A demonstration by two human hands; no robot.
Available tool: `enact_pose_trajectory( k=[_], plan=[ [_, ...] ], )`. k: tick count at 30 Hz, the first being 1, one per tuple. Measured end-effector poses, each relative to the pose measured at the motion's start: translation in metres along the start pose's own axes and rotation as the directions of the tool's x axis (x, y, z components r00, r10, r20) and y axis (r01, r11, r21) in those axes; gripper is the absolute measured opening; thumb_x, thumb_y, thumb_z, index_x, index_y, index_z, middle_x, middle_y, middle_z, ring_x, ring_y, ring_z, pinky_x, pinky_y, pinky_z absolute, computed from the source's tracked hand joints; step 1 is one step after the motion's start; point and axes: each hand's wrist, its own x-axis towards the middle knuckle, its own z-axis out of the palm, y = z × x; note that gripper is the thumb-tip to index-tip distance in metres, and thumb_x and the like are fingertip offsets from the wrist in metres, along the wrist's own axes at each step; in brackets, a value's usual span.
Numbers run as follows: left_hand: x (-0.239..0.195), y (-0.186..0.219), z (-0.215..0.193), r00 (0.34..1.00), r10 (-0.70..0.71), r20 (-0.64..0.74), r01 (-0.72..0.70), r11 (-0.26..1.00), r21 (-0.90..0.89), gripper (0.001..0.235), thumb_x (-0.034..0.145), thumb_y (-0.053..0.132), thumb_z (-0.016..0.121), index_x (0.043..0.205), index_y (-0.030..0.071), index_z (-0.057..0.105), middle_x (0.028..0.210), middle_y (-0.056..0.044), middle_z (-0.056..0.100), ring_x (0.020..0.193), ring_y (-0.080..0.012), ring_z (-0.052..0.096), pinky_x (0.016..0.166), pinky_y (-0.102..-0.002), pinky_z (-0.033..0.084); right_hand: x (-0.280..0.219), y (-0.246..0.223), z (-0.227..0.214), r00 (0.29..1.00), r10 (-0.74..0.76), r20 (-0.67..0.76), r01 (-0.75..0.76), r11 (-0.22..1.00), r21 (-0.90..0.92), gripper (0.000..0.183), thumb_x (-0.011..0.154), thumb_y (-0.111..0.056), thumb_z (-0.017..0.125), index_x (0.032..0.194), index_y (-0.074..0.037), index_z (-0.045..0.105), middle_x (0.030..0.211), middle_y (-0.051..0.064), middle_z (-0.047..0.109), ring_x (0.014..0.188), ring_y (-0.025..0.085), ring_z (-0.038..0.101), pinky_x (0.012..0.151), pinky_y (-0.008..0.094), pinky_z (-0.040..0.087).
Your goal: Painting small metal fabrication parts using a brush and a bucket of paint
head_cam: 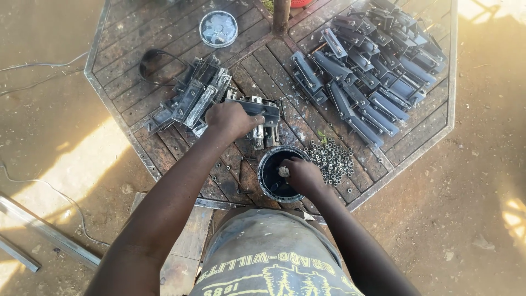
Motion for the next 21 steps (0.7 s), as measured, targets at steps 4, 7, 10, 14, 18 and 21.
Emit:
enact_pose_trajectory(
  k=[4, 7, 10, 14, 18, 21],
  plan=[
    [0.023, -0.007, 0.016, 0.999, -0.02, 0.031, 0.018, 0.999, 0.051, 0.102, 0.086, 0.089, 0.041, 0.113, -0.003, 0.074, 0.107, -0.027, 0.075, 0.105, -0.0401, 0.075, 0.079, -0.051, 0.062, -0.025, -0.012, -0.03, 0.992, 0.099, -0.073, -0.08, 0.97, 0.231, 0.04, 0.083, -0.018, 0.071, 0.123, -0.022, 0.068, 0.117, 0.01, 0.07, 0.103, 0.041, 0.07, 0.085, 0.053, 0.059],
    [0.038, 0.002, 0.021, 0.983, -0.081, 0.167, 0.048, 0.98, 0.191, 0.101, 0.088, 0.09, 0.038, 0.119, 0.001, 0.074, 0.118, -0.028, 0.074, 0.115, -0.0422, 0.071, 0.089, -0.057, 0.059, -0.039, -0.007, -0.032, 0.962, 0.223, -0.156, -0.142, 0.9, 0.412, 0.032, 0.087, -0.022, 0.068, 0.115, -0.008, 0.066, 0.101, 0.022, 0.071, 0.096, 0.047, 0.069, 0.081, 0.057, 0.056],
    [0.039, 0.014, 0.015, 0.955, -0.081, 0.285, -0.008, 0.954, 0.299, 0.097, 0.092, 0.086, 0.032, 0.131, 0.006, 0.071, 0.133, -0.025, 0.069, 0.127, -0.0407, 0.066, 0.099, -0.056, 0.054, -0.041, 0.012, -0.01, 0.898, 0.396, -0.192, -0.202, 0.758, 0.62, 0.031, 0.087, -0.03, 0.071, 0.106, -0.006, 0.068, 0.094, 0.018, 0.073, 0.093, 0.042, 0.071, 0.079, 0.053, 0.054],
    [0.044, 0.029, 0.013, 0.936, -0.104, 0.338, -0.035, 0.924, 0.382, 0.096, 0.092, 0.086, 0.029, 0.133, 0.01, 0.071, 0.132, -0.022, 0.07, 0.126, -0.0369, 0.067, 0.103, -0.055, 0.053, -0.056, 0.005, -0.023, 0.863, 0.469, -0.188, -0.209, 0.67, 0.713, 0.03, 0.087, -0.029, 0.071, 0.102, -0.002, 0.069, 0.092, 0.022, 0.073, 0.093, 0.044, 0.071, 0.079, 0.054, 0.053],
    [0.055, 0.035, 0.022, 0.935, -0.108, 0.337, -0.045, 0.908, 0.416, 0.1, 0.084, 0.091, 0.033, 0.136, 0.014, 0.069, 0.141, -0.016, 0.067, 0.131, -0.0344, 0.064, 0.103, -0.055, 0.053, -0.073, 0.008, -0.023, 0.856, 0.484, -0.181, -0.131, 0.541, 0.831, 0.027, 0.088, -0.025, 0.073, 0.094, 0.001, 0.07, 0.083, 0.024, 0.07, 0.08, 0.03, 0.066, 0.077, 0.053, 0.05],
    [0.046, 0.04, 0.016, 0.926, -0.08, 0.37, -0.094, 0.898, 0.43, 0.104, 0.086, 0.093, 0.028, 0.142, 0.013, 0.066, 0.147, -0.017, 0.062, 0.135, -0.0346, 0.06, 0.11, -0.055, 0.048, -0.083, 0.007, -0.022, 0.836, 0.509, -0.205, -0.053, 0.446, 0.893, 0.025, 0.087, -0.023, 0.075, 0.091, 0.0, 0.068, 0.079, 0.017, 0.068, 0.076, 0.026, 0.061, 0.076, 0.05, 0.05]
  ],
)
